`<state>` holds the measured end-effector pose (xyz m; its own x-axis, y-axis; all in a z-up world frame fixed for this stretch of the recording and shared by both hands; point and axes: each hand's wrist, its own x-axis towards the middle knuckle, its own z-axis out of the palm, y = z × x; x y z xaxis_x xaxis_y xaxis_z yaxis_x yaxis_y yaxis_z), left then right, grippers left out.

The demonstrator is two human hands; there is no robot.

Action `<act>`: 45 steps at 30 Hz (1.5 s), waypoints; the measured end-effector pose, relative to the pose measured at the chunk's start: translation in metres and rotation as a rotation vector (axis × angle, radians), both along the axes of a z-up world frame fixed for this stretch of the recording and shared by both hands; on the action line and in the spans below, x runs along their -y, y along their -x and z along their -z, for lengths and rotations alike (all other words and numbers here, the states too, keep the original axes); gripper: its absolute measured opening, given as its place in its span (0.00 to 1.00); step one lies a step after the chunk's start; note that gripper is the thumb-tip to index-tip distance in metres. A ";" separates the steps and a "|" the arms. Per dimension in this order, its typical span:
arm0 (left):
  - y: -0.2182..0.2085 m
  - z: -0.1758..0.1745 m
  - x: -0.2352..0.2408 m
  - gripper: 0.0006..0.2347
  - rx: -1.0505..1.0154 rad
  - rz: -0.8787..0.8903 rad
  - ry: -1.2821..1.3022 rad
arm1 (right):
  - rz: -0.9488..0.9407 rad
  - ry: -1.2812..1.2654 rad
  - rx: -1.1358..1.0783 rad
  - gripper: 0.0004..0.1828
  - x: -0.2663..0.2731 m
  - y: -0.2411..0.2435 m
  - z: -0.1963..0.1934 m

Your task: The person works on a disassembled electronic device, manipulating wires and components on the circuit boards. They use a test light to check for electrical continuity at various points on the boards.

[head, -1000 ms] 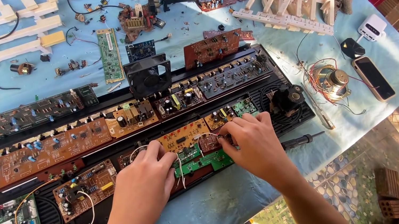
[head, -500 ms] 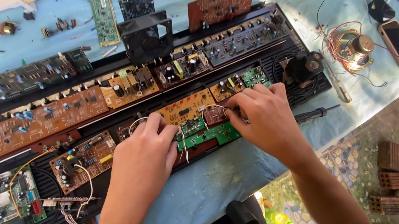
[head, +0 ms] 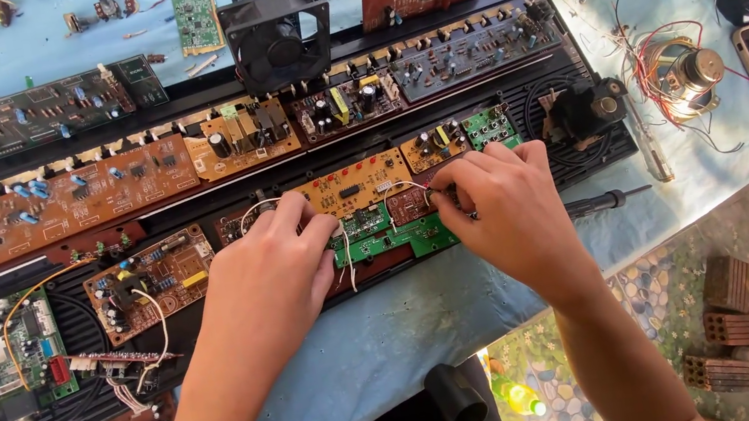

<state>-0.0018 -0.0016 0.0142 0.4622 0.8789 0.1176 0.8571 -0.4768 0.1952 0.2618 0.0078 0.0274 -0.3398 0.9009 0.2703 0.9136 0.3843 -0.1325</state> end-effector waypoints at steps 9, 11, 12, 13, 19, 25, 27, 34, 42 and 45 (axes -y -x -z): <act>0.001 -0.007 0.000 0.07 -0.005 0.013 -0.012 | -0.011 -0.010 -0.024 0.02 0.000 0.001 -0.004; 0.001 -0.007 0.000 0.07 -0.006 0.011 -0.010 | -0.011 -0.013 -0.019 0.02 0.000 0.001 -0.003; 0.001 -0.006 0.000 0.07 -0.008 0.009 -0.009 | -0.012 -0.017 -0.015 0.02 0.000 0.001 -0.003; 0.001 -0.006 0.000 0.07 -0.008 0.008 -0.008 | -0.013 -0.017 -0.014 0.02 0.000 0.001 -0.002; 0.001 -0.007 0.000 0.07 -0.002 0.017 -0.011 | -0.024 -0.011 -0.024 0.02 0.000 0.000 -0.001; 0.001 -0.005 0.001 0.08 -0.009 0.018 -0.028 | -0.016 -0.016 -0.013 0.03 0.000 0.001 -0.002; 0.001 -0.004 0.001 0.08 -0.005 0.015 -0.033 | -0.014 -0.007 -0.022 0.03 0.000 0.001 -0.002; 0.002 -0.006 0.001 0.08 0.003 0.023 -0.035 | -0.022 0.004 -0.012 0.04 0.000 -0.001 -0.001; 0.002 -0.007 0.001 0.08 0.008 0.024 -0.024 | -0.015 -0.008 -0.013 0.04 -0.001 -0.001 0.000; 0.002 -0.004 0.001 0.08 0.001 0.024 -0.027 | -0.020 -0.013 -0.016 0.04 0.000 -0.001 0.000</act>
<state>-0.0038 -0.0024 0.0182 0.4833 0.8640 0.1412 0.8450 -0.5026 0.1826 0.2628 0.0082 0.0277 -0.3536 0.8902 0.2872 0.9034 0.4046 -0.1418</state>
